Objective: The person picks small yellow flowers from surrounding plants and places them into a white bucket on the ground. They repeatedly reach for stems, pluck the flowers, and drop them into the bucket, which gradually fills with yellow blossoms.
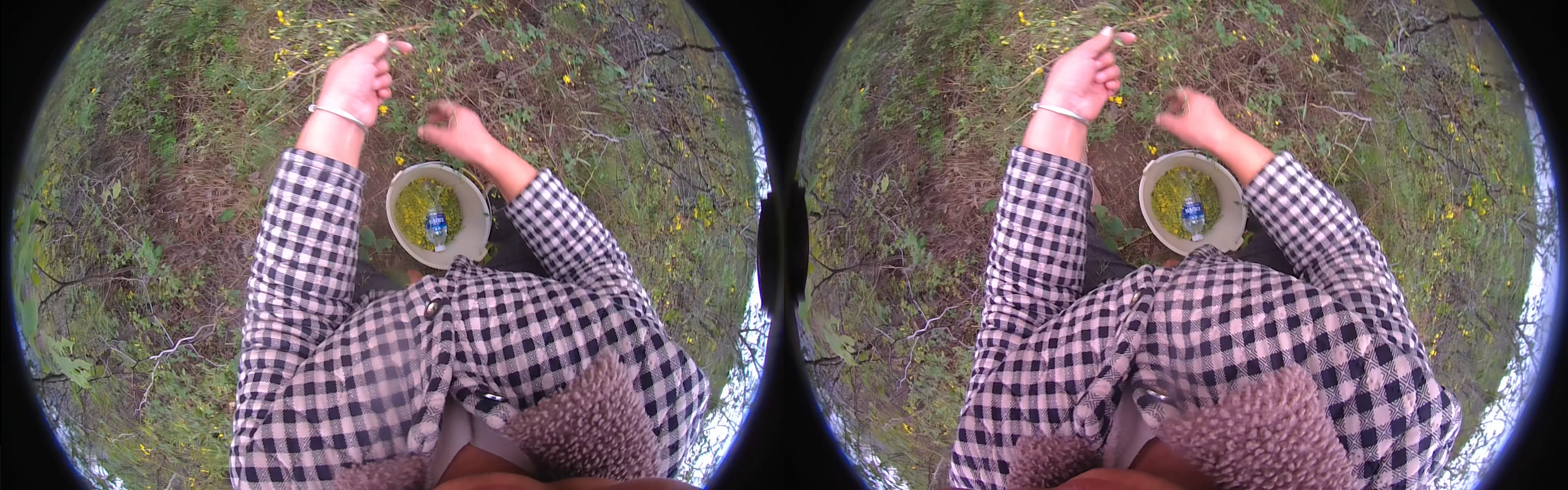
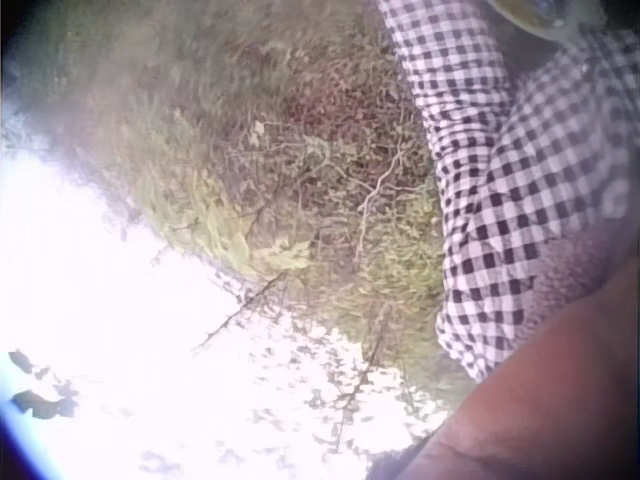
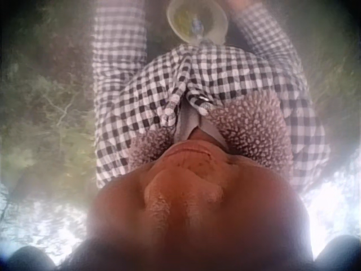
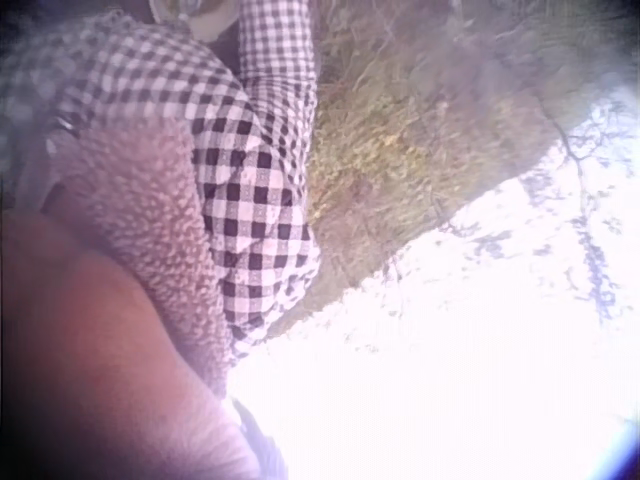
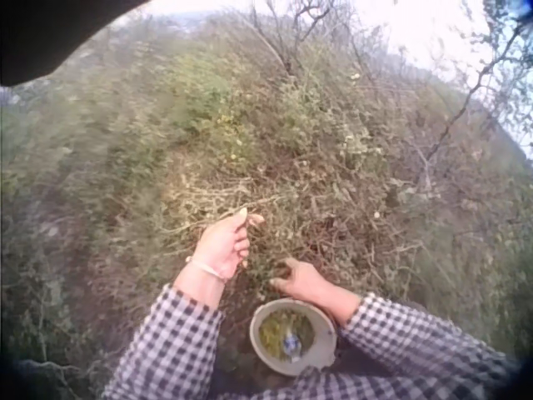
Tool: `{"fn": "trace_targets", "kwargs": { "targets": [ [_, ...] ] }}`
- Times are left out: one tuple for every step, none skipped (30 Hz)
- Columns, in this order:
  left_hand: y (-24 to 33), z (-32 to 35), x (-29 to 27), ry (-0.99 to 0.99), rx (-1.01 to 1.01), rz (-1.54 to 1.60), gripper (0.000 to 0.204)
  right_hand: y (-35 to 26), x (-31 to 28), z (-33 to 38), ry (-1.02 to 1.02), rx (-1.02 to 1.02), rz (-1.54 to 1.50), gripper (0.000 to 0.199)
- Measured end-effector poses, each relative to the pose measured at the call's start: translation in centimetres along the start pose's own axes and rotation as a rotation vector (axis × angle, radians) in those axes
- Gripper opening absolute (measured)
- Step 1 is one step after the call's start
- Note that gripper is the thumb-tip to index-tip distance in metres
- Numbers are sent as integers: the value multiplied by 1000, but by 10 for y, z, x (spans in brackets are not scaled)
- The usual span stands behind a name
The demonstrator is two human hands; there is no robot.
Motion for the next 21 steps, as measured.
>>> {"fn": "trace_targets", "kwargs": {
  "targets": [
    [2, 3, 1, 47, 28, -128, 31, -22, 10, 2, -255, -130, 55, 42],
    [1, 6, 4, 73, 44, -270, 30, -35, 20, 12, -559, -117, 191, 37],
    [0, 7, 8, 80, 72, -336, 30, -52, 19, 24, -685, -62, 12, 30],
    [0, 8, 15, 70, 143, -418, 30, -74, 1, 22, -602, -112, 2, 29],
    [-1, 8, 17, 75, 169, -426, 30, -93, -17, 19, -526, -147, 2, 27],
    [-4, 8, 20, 85, 198, -458, 29, -115, -36, 12, -431, -249, -36, 26],
    [-12, 3, 24, 31, 137, -422, 29, -129, -62, 4, -241, -284, -57, 22],
    [-16, 1, 30, -65, 133, -309, 29, -150, -90, 0, -17, -466, -132, 18],
    [-16, 0, 35, 18, 221, -508, 29, -151, -111, -9, 143, -409, -107, 18],
    [-19, 0, 37, 145, 270, -717, 29, -159, -130, -18, 315, -509, -104, 18],
    [-22, -2, 42, 157, 281, -796, 29, -158, -137, -33, 362, -498, -72, 19],
    [-22, -1, 50, 119, 355, -882, 30, -160, -142, -48, 413, -565, -26, 22],
    [-26, -4, 54, 123, 340, -919, 31, -155, -138, -66, 374, -579, -254, 22],
    [-30, -5, 57, 127, 319, -954, 32, -147, -133, -82, 338, -542, -273, 22],
    [-32, -5, 60, 151, 326, -1020, 33, -137, -125, -92, 276, -479, -207, 22],
    [-35, -6, 63, 175, 329, -1083, 33, -123, -118, -98, 217, -390, -141, 21],
    [-37, -7, 65, 200, 333, -1146, 34, -114, -113, -97, 190, -394, -76, 22],
    [-40, -9, 67, 212, 331, -1200, 34, -101, -109, -95, 161, -338, -7, 22],
    [-44, -11, 69, 227, 325, -1252, 34, -92, -110, -88, 222, -324, 55, 23],
    [-47, -12, 71, 234, 329, -1302, 34, -87, -110, -82, 204, -369, 70, 23],
    [-47, -12, 74, 213, 378, -1289, 33, -78, -109, -74, 176, -347, 83, 23]
  ]
}}
Point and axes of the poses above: each hand's wrist, its own z-axis away from the middle knuckle, its own x-axis out of the palm, y = z × x, the point moved 7 cm from there along -z, towards the middle knuckle, and after that the axes turned 15 degrees about -x, right-handed, at the moved point
